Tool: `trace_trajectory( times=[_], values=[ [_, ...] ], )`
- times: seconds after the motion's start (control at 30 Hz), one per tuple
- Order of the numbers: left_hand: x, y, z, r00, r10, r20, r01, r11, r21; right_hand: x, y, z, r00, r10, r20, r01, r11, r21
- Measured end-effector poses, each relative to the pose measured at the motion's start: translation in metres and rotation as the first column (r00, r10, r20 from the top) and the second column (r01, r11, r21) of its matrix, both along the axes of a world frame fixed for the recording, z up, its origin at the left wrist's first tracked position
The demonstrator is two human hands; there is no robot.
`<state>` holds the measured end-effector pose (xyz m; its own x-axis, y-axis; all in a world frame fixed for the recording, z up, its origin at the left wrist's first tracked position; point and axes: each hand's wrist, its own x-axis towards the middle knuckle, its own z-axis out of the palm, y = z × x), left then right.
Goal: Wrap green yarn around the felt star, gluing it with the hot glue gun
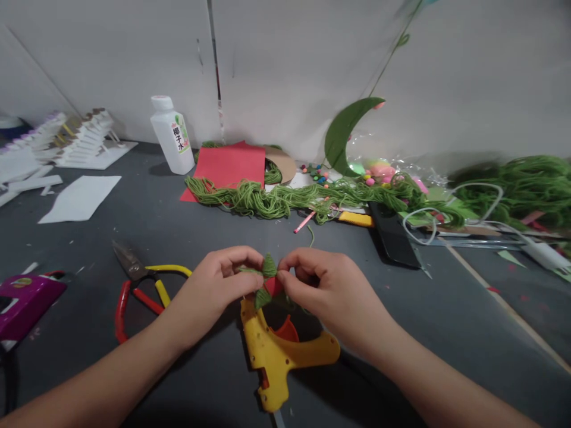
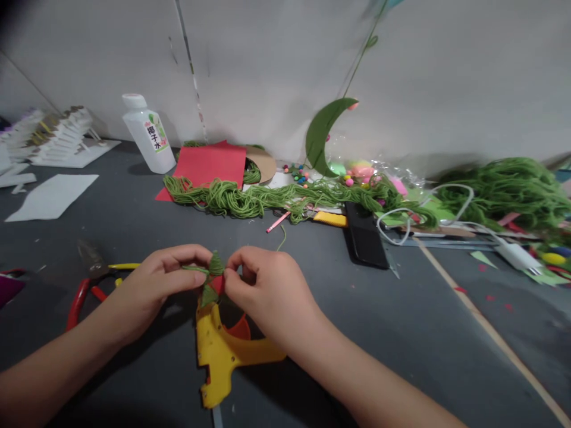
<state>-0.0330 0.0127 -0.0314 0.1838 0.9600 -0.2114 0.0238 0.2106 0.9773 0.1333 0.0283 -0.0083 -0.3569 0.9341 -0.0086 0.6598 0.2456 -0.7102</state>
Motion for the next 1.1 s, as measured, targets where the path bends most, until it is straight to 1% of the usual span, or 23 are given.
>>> trace_trajectory(
  times=[0.1,0.23,0.33,0.63,0.8,0.97,1.1],
  values=[
    [-0.0022,0.0028,0.0026,0.998,-0.031,-0.051,0.031,1.0,-0.005,0.0001,0.0002,0.0015,0.999,0.039,0.01,-0.038,0.997,-0.074],
    [-0.0046,0.0039,0.0023,0.995,-0.096,-0.015,0.095,0.994,-0.052,0.0017,0.0026,0.0024,0.996,0.064,-0.067,-0.076,0.977,-0.198],
    [-0.0046,0.0022,0.0017,0.995,-0.097,-0.006,0.096,0.993,-0.073,0.0037,0.005,0.0017,0.991,0.071,-0.112,-0.096,0.966,-0.239],
    [-0.0001,0.0008,0.0014,0.999,-0.048,-0.015,0.045,0.983,-0.179,0.0042,0.0063,-0.0009,0.992,0.071,-0.105,-0.096,0.962,-0.254],
    [0.0008,0.0005,-0.0007,0.999,-0.037,0.028,0.042,0.977,-0.209,0.0029,0.0068,-0.0005,0.992,0.077,-0.098,-0.099,0.963,-0.252],
    [0.0035,0.0011,0.0005,0.997,-0.005,0.082,0.025,0.968,-0.249,0.0027,0.0053,0.0004,0.994,0.072,-0.088,-0.092,0.965,-0.244],
    [0.003,0.0,0.0003,0.996,0.006,0.091,0.018,0.965,-0.261,0.003,0.005,-0.0009,0.994,0.071,-0.086,-0.089,0.967,-0.238]
  ],
)
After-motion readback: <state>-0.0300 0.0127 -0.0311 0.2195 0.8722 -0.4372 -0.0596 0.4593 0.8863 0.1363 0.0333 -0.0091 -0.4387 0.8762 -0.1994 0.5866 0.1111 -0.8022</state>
